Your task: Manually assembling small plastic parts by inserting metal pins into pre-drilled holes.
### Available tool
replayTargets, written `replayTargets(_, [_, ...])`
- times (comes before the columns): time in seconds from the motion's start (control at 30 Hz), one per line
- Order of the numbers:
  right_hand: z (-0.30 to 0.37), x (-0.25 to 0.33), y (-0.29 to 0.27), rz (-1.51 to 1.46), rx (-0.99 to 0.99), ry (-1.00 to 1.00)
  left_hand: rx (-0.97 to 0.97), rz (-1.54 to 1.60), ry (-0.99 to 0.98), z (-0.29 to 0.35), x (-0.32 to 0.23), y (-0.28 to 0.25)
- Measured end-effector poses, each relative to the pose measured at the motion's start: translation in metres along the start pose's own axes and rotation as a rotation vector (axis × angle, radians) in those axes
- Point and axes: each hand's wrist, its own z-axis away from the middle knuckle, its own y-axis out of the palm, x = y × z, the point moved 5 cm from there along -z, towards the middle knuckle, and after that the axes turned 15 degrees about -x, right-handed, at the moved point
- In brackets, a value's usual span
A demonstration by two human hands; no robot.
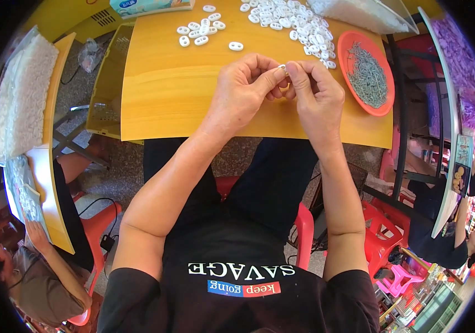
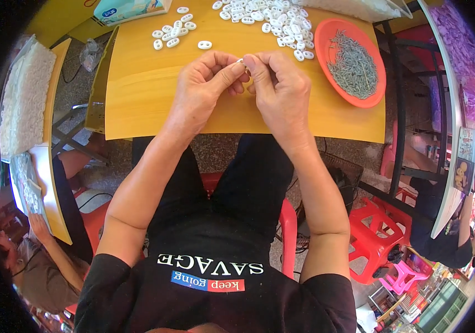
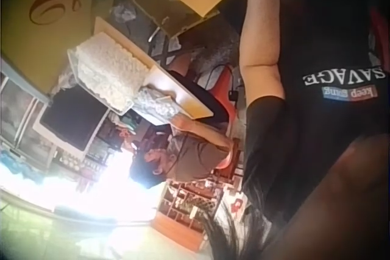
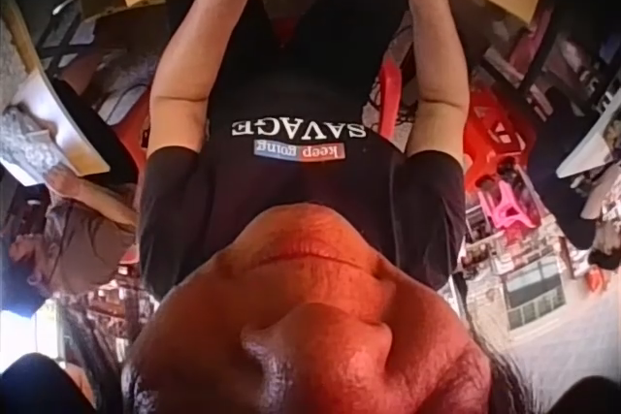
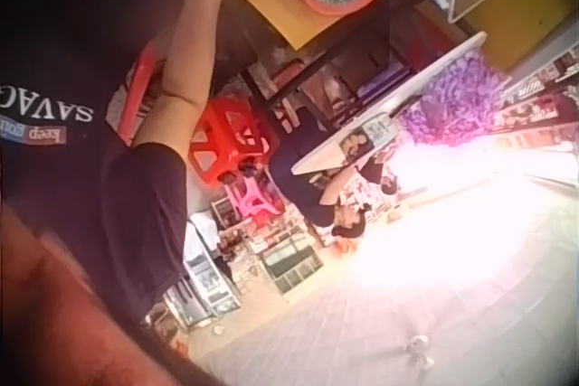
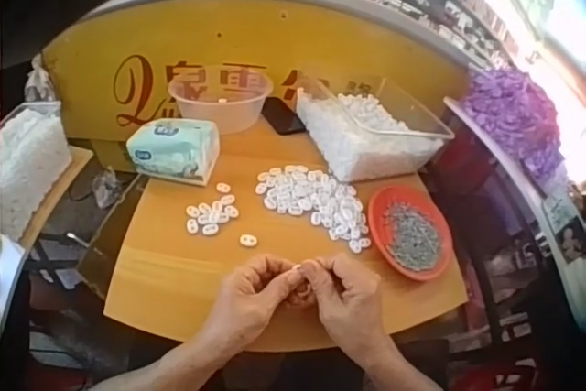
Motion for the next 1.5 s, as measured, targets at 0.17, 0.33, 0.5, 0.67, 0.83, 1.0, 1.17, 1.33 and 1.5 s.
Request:
replayTargets(0.17, [-0.014, 0.016, -0.012, 0.101, 0.105, -0.162, 0.016, 0.016, -0.010, 0.003, -0.003, -0.001])
replayTargets(0.33, [-0.025, 0.020, -0.013, 0.219, 0.196, -0.521, 0.028, 0.006, -0.003, 0.006, -0.004, 0.000])
replayTargets(0.5, [-0.025, 0.027, -0.009, 0.300, 0.360, -0.678, 0.049, 0.004, 0.007, 0.007, -0.005, 0.001])
replayTargets(0.67, [-0.018, 0.023, -0.005, 0.238, 0.332, -0.692, 0.053, -0.002, -0.015, 0.006, -0.003, 0.000])
replayTargets(0.83, [-0.012, 0.017, -0.003, 0.203, 0.293, -0.600, 0.030, -0.024, 0.000, 0.006, -0.004, 0.004])
replayTargets(1.0, [-0.011, 0.012, -0.004, 0.196, 0.222, -0.565, 0.030, -0.099, 0.065, 0.005, -0.002, 0.003])
replayTargets(1.17, [-0.025, -0.001, -0.004, 0.039, 0.374, 0.008, -0.016, 0.041, 0.048, 0.013, -0.012, -0.002])
replayTargets(1.33, [-0.033, 0.002, 0.033, 0.180, 0.340, -0.350, -0.128, 0.093, 0.077, 0.029, -0.025, -0.027])
replayTargets(1.5, [-0.030, 0.010, 0.071, 0.314, 0.353, -0.693, -0.181, 0.133, 0.047, 0.028, -0.031, -0.047])
